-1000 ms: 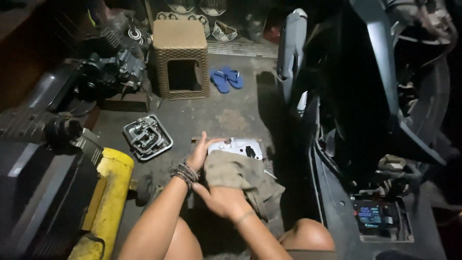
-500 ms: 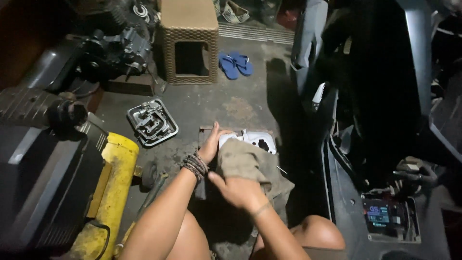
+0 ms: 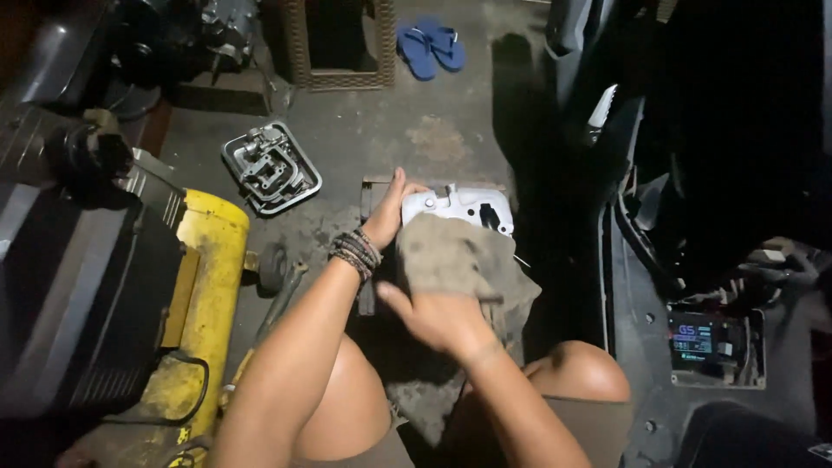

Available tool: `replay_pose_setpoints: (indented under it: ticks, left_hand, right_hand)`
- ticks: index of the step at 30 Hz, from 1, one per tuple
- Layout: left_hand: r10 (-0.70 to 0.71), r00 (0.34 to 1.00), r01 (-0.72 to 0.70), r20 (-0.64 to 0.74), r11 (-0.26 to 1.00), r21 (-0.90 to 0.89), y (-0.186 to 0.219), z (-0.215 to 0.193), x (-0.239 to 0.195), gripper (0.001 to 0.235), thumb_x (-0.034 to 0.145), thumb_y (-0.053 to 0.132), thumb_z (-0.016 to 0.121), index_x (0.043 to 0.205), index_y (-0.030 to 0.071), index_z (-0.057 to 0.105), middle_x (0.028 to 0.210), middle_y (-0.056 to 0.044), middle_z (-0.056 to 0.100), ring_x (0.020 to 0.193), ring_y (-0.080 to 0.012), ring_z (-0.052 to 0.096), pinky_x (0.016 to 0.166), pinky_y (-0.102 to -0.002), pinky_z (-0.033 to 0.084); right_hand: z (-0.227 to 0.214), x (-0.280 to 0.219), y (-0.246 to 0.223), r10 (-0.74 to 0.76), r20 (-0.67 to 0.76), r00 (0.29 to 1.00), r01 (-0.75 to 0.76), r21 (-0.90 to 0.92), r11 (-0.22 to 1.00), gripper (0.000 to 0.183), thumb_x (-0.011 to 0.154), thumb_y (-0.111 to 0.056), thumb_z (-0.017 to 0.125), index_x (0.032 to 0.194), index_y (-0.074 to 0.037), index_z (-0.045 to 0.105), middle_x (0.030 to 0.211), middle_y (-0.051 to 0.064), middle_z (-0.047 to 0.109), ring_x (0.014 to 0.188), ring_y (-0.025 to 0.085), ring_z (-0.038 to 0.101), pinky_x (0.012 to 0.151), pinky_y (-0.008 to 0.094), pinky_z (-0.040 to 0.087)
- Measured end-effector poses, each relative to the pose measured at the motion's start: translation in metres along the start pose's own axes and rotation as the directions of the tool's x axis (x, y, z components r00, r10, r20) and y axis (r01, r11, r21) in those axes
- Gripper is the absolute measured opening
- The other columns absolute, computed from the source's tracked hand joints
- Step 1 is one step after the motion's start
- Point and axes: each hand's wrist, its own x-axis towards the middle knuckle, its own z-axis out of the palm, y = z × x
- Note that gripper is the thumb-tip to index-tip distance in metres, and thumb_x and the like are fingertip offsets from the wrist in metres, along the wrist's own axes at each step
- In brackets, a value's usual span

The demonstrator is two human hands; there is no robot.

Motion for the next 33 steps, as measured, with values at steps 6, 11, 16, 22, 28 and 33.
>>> replay_pose_setpoints:
  ticks: [6, 11, 16, 22, 28, 33]
  left_hand:
    - [-0.003, 1.000, 0.002, -0.015, 0.995, -0.096, -0.006, -0.004, 0.002, 0.085, 0.089, 0.087, 0.036, 0.113, 0.009, 0.063, 0.088, -0.008, 0.068, 0.079, -0.0141, 0.068, 0.074, -0.023, 0.058]
    - [0.055, 0.998, -0.053, -0.021, 0.995, 0.088, 0.067, 0.063, -0.068, 0.093, 0.098, 0.078, 0.027, 0.166, 0.018, 0.004, 0.172, -0.011, -0.004, 0.157, -0.0315, 0.005, 0.128, -0.048, 0.002]
    - [0.081, 0.997, -0.080, -0.005, 0.991, 0.111, 0.013, 0.010, -0.023, 0.090, 0.096, 0.082, 0.022, 0.148, 0.009, 0.028, 0.139, -0.017, 0.029, 0.129, -0.0302, 0.036, 0.110, -0.040, 0.026]
    - [0.024, 0.998, -0.027, -0.058, 0.998, -0.053, 0.005, 0.010, -0.015, 0.095, 0.091, 0.086, 0.036, 0.147, 0.008, 0.034, 0.132, -0.017, 0.035, 0.121, -0.0281, 0.040, 0.105, -0.040, 0.031]
    - [0.071, 0.995, -0.077, -0.067, 0.993, -0.093, -0.005, 0.002, 0.001, 0.091, 0.092, 0.085, 0.031, 0.143, 0.011, 0.032, 0.137, -0.017, 0.029, 0.129, -0.0296, 0.036, 0.109, -0.040, 0.029]
    - [0.030, 0.999, -0.034, -0.033, 0.989, -0.142, -0.001, 0.002, -0.011, 0.098, 0.093, 0.087, 0.032, 0.151, 0.010, 0.040, 0.120, -0.013, 0.061, 0.111, -0.0242, 0.063, 0.104, -0.034, 0.053]
  right_hand:
    - [0.035, 0.006, 0.027, -0.101, -0.122, 0.987, 0.084, -0.136, 0.987, 0.087, 0.103, -0.067, 0.042, 0.155, 0.002, 0.038, 0.154, 0.034, 0.040, 0.145, 0.047, 0.035, 0.122, 0.059, 0.018]
    - [0.009, 0.073, 0.034, -0.019, -0.006, 1.000, 0.019, 0.017, 1.000, 0.093, 0.097, -0.074, 0.026, 0.158, -0.004, 0.032, 0.161, 0.021, 0.038, 0.151, 0.035, 0.033, 0.126, 0.055, 0.019]
    - [-0.017, 0.016, -0.008, 0.023, 0.044, 0.999, -0.022, -0.028, 0.999, 0.093, 0.098, -0.072, 0.027, 0.145, 0.004, 0.049, 0.146, 0.029, 0.051, 0.141, 0.043, 0.046, 0.121, 0.058, 0.028]
    - [-0.021, 0.042, 0.001, 0.045, 0.060, 0.997, -0.044, -0.018, 0.999, 0.095, 0.096, -0.075, 0.023, 0.143, 0.003, 0.051, 0.146, 0.027, 0.053, 0.141, 0.041, 0.047, 0.119, 0.056, 0.030]
    - [0.024, 0.045, 0.032, -0.241, -0.452, 0.859, 0.274, 0.008, 0.962, 0.074, 0.096, -0.053, 0.049, 0.139, 0.007, 0.053, 0.141, 0.026, 0.057, 0.123, 0.043, 0.055, 0.108, 0.046, 0.037]
    - [-0.039, 0.020, -0.021, 0.010, 0.022, 1.000, -0.009, -0.020, 1.000, 0.092, 0.100, -0.068, 0.034, 0.149, 0.008, 0.043, 0.149, 0.029, 0.050, 0.141, 0.043, 0.046, 0.122, 0.057, 0.026]
